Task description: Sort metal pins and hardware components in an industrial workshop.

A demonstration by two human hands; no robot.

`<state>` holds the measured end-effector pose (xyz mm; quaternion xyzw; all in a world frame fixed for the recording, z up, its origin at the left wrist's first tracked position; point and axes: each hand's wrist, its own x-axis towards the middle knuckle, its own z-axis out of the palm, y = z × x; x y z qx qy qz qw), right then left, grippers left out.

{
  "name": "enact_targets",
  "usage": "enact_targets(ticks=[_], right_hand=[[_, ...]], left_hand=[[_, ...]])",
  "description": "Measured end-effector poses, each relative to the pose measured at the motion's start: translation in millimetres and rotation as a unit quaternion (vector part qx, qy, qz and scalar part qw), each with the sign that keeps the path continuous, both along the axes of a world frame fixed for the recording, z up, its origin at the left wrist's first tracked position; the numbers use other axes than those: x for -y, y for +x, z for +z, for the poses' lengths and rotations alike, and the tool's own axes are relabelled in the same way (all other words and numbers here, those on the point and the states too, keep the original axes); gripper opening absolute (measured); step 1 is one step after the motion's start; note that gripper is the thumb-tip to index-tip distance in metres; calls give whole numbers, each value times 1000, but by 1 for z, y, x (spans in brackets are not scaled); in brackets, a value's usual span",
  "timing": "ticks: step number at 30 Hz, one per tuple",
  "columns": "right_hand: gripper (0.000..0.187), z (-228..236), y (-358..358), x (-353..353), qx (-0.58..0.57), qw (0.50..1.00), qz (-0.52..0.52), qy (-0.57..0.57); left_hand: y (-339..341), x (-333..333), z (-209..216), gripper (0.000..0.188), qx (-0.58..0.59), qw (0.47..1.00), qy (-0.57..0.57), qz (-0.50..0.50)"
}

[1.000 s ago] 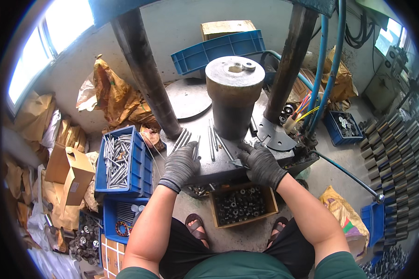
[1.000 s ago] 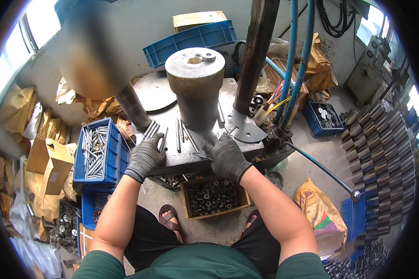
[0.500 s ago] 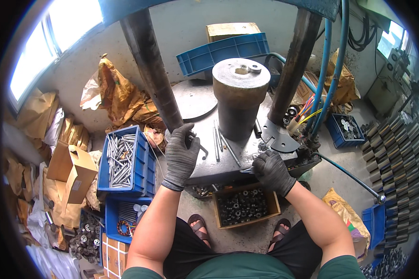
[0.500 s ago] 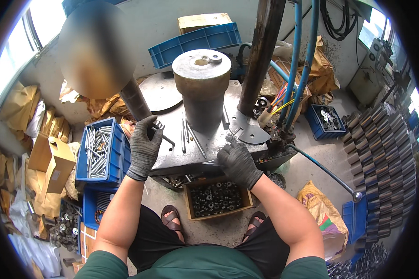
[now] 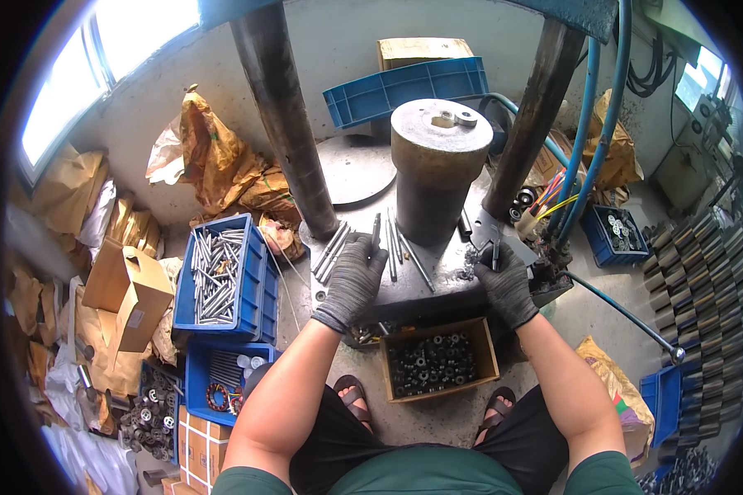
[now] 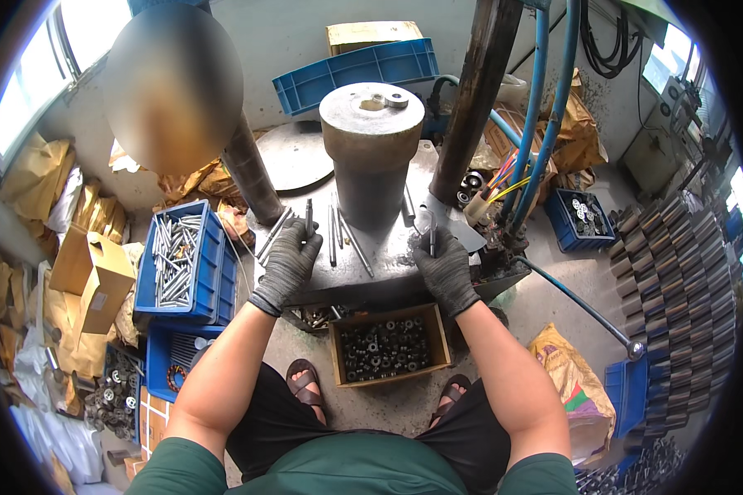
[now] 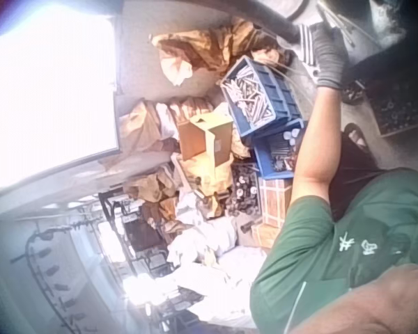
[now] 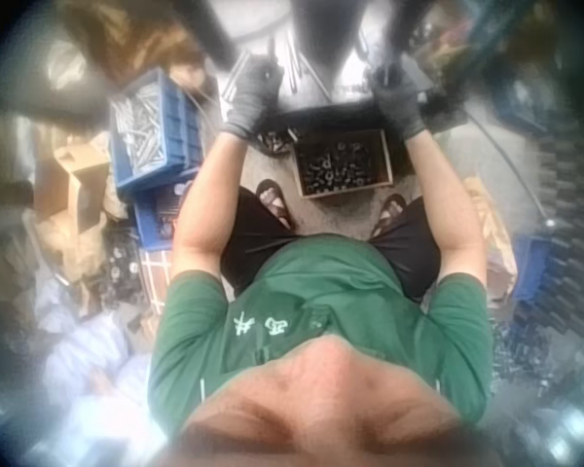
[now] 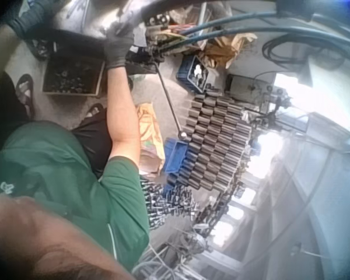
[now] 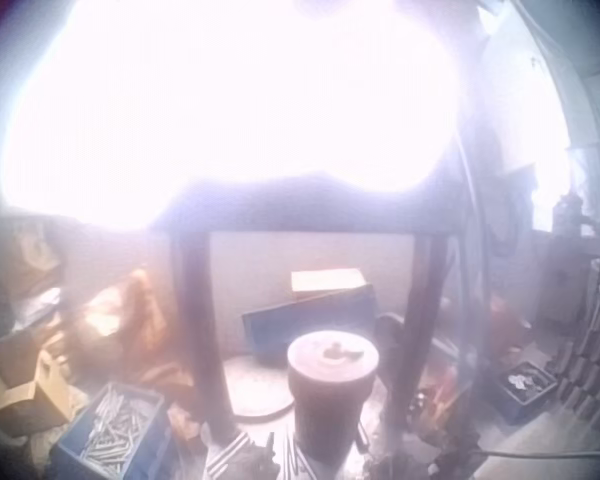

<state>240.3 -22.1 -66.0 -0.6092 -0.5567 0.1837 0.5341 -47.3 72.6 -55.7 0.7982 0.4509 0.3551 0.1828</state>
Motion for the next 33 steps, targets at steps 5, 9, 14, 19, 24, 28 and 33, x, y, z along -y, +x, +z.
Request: enact_targets(ticks=[5, 9, 14, 19, 24, 28, 33], right_hand=[[20, 10, 7, 1, -215, 975, 12, -47], [22, 32, -7, 10, -375, 923, 47, -75], [22, 50, -29, 26, -367, 919, 78, -124], [21, 61, -38, 36, -345, 921, 96, -156], [20, 58, -38, 39, -342, 923, 86, -153], [17, 48, -36, 39, -342, 923, 90, -152], [15, 44, -37, 39, -324, 929, 92, -155]], left_hand=[[23, 40, 46, 24, 316, 897, -298, -86], [42, 55, 39, 23, 336, 875, -324, -130], [62, 68, 29, 27, 254, 897, -322, -165], [70, 78, 33, 25, 247, 901, -300, -194], [73, 78, 27, 21, 254, 906, -291, -175], [72, 76, 21, 20, 241, 918, -266, -169], [73, 73, 10, 15, 229, 929, -220, -187]])
